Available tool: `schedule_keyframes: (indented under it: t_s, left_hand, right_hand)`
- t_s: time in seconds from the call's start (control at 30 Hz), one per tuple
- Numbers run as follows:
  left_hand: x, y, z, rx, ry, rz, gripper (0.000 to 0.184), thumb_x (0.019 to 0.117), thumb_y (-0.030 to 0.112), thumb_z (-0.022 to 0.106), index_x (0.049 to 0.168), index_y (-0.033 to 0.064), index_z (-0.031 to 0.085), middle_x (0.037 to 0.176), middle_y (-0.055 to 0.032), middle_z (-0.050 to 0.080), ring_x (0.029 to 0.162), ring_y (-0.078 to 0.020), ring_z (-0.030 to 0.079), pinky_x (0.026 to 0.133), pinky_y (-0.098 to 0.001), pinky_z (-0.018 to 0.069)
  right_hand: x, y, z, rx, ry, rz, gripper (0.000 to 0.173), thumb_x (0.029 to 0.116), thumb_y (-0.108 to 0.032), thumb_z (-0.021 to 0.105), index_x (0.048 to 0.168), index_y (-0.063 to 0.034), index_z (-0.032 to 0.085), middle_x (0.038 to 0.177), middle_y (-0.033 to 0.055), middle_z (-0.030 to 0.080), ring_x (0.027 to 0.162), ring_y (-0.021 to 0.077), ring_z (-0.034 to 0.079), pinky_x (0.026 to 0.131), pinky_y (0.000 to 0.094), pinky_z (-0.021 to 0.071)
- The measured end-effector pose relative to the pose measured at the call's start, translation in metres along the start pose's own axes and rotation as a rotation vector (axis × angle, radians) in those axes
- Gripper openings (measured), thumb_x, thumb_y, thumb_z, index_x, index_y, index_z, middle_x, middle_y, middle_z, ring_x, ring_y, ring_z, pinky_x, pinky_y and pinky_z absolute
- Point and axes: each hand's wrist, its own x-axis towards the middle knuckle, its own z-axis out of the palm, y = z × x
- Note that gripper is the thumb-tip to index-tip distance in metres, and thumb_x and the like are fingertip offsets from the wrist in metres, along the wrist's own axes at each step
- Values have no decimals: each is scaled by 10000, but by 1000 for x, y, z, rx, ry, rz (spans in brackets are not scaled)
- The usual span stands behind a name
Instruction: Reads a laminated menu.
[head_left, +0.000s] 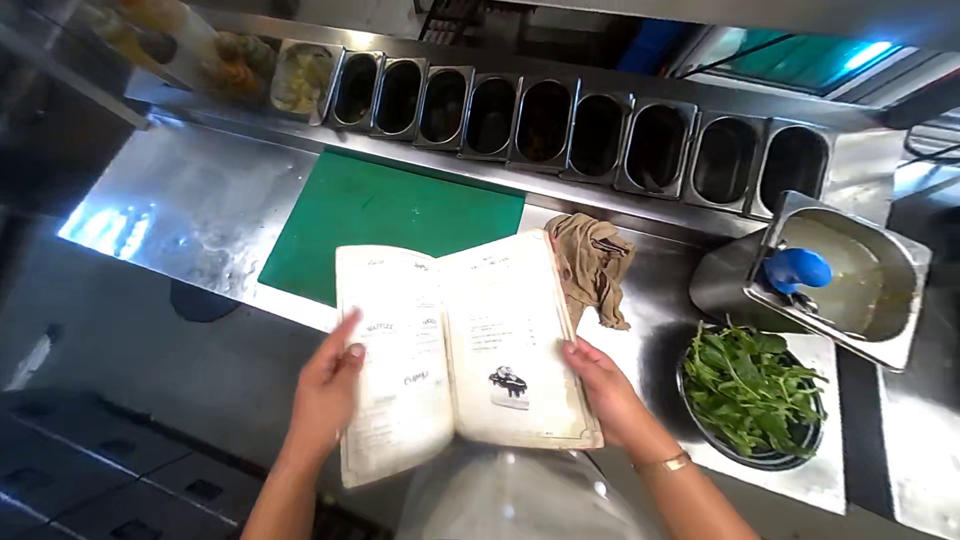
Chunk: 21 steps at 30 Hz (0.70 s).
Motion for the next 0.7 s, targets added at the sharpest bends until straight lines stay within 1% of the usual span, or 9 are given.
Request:
schedule_keyframes:
  t_s: [0.07,0.13,0.2,0.3,0.37,0.47,0.53,0.6,0.7]
  left_hand:
    - [-8,20,24,71,-177,67,333,1035,115,517,1326,85,676,1184,-51,736,945,-126,722,840,-340,613]
    - [-14,37,53,69,-338,90,413,1024,344,562,1342,98,655,1160,-50,727,968,-132,715,850,-358,615]
    - [-15,46,71,109,-355,86,531,966,517,615,1331,133,647,1115,-19,712,954,-109,699,838,-336,608]
    - [-5,45,67,34,-378,49,364,1001,411,597,1187,122,714,941,-20,737,816,-124,706,727,-322,604]
    - [-2,36,62,-132,-360,-87,256,1026,227,543,1029,33,711,880,-107,737,769,-198,719,693,-365,609]
    - [-2,19,53,-360,-218,-250,294,1063,123,427,1119,-61,651,936,-195,738,817,-267,746,745,-425,639]
    - [-2,9,38,-466,-161,-256,306,1046,138,397,1142,-53,616,919,-183,742,808,-252,755,737,-419,649]
    - [-5,2,21,-549,-144,-200,282,1004,185,470,1102,-16,642,890,-151,753,782,-214,760,709,-390,655]
    - [-9,6,14,-670,-178,-105,343,883,368,766,1028,60,730,891,-127,765,789,-188,764,720,-368,650]
  right_hand:
    - [-13,-22,28,-176,-165,-47,358,1046,-262,533,1356,-106,622,1079,62,743,942,151,726,849,344,619]
    - [-20,-34,62,-389,-311,-117,566,1017,-396,610,1518,-155,503,1332,30,662,1143,129,668,946,348,592]
    - [-18,-29,87,-558,-291,-229,646,995,-534,607,1528,-184,502,1477,48,541,1260,142,599,953,363,595]
    - [-14,-24,99,-702,-193,-275,666,972,-608,595,1517,-232,527,1498,71,511,1261,169,604,928,372,610]
    - [-16,-20,101,-864,-174,-258,727,944,-674,567,1552,-286,474,1567,70,431,1376,239,478,1047,445,511]
    - [-16,-9,100,-909,-326,-233,692,968,-650,550,1574,-342,425,1701,43,231,1538,293,263,1186,506,367]
    - [-11,-2,94,-767,-393,-207,626,994,-538,588,1553,-281,468,1677,33,295,1483,216,378,1153,439,422]
    - [-6,3,84,-605,-350,-175,668,987,-502,625,1545,-173,464,1564,89,456,1350,196,538,1059,402,527]
    - [-9,2,68,-599,-217,-263,769,929,-593,658,1565,-217,442,1616,39,403,1446,180,436,1163,454,435]
